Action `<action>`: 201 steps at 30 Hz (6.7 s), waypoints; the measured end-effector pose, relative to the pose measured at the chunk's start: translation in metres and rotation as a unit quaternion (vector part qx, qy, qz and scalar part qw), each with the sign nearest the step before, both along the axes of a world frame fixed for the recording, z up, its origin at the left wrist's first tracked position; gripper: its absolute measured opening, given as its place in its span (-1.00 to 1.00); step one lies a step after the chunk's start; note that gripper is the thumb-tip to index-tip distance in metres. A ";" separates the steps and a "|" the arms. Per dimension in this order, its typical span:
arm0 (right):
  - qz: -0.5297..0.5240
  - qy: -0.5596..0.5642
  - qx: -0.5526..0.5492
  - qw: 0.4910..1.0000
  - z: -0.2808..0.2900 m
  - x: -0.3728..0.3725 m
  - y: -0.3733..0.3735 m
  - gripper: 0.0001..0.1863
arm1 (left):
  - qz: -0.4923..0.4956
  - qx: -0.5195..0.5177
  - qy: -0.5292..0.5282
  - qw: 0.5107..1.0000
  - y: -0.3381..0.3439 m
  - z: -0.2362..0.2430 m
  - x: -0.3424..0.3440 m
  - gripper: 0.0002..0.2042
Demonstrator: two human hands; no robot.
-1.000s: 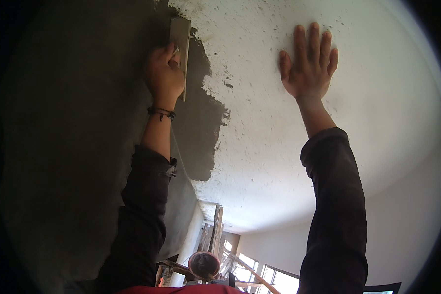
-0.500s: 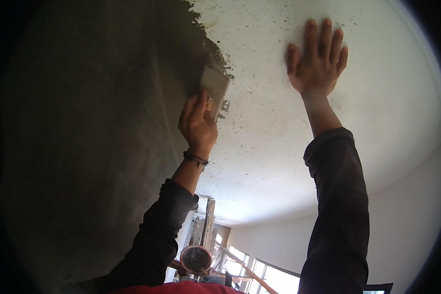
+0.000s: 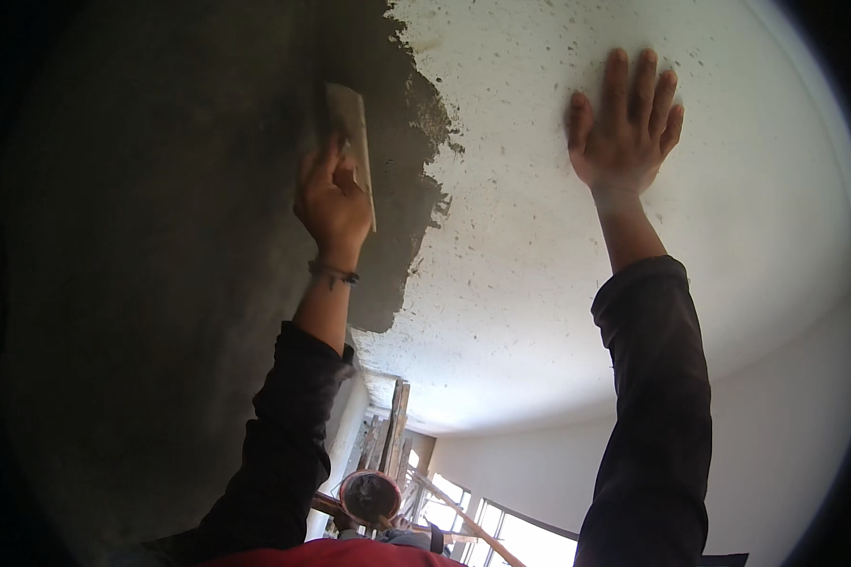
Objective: The person applies plaster to the corner of a ceiling and wall using a wooden float, then reloads the float with fresh plaster from a bucket using a trowel.
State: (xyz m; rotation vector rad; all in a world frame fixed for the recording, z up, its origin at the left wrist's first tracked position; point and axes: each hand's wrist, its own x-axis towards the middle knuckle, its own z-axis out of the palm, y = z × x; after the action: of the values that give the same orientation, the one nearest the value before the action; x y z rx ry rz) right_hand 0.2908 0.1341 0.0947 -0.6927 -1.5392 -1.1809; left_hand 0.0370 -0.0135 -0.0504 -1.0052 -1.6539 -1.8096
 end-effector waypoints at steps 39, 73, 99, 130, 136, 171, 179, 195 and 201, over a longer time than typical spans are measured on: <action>0.017 -0.008 0.049 0.999 0.001 -0.004 0.013 -0.33 | 0.061 -0.002 -0.006 0.998 0.008 -0.081 -0.036 -0.60; -0.018 -0.034 0.042 0.998 -0.001 -0.006 0.015 -0.27 | -0.021 -0.046 -0.060 0.997 0.029 -0.211 0.085 -0.41; -0.113 -0.050 0.047 0.991 0.008 -0.003 0.005 -0.24 | -0.114 0.126 -0.262 0.950 0.041 -0.054 0.100 -0.62; -0.094 -0.091 0.100 0.986 0.002 0.004 0.018 -0.28 | -0.115 0.028 -0.286 0.951 0.025 -0.241 0.117 -0.65; -0.085 -0.095 0.100 0.987 0.005 0.005 0.018 -0.28 | -0.127 0.096 -0.614 0.773 0.022 -0.344 0.108 -0.55; -0.076 -0.071 0.086 0.991 -0.002 -0.001 0.020 -0.25 | -0.187 0.210 -0.148 0.948 0.019 -0.042 0.075 -0.66; -0.040 -0.070 0.071 0.994 -0.001 -0.005 0.014 -0.24 | -0.106 0.038 -0.502 0.857 -0.002 -0.348 0.063 -0.63; -0.070 -0.088 0.114 0.987 0.004 0.005 0.024 -0.29 | -0.071 -0.004 -0.507 0.859 0.036 -0.367 0.036 -0.66; -0.068 -0.084 0.109 0.988 0.005 0.009 0.019 -0.27 | -0.082 -0.008 -0.471 0.878 0.041 -0.296 0.038 -0.72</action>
State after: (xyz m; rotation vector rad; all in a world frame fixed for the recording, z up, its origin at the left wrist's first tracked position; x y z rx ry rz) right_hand 0.3001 0.1530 0.0996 -0.5706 -1.4895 -1.5185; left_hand 0.0755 0.0270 -0.3460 -0.2169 -2.1303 -2.6400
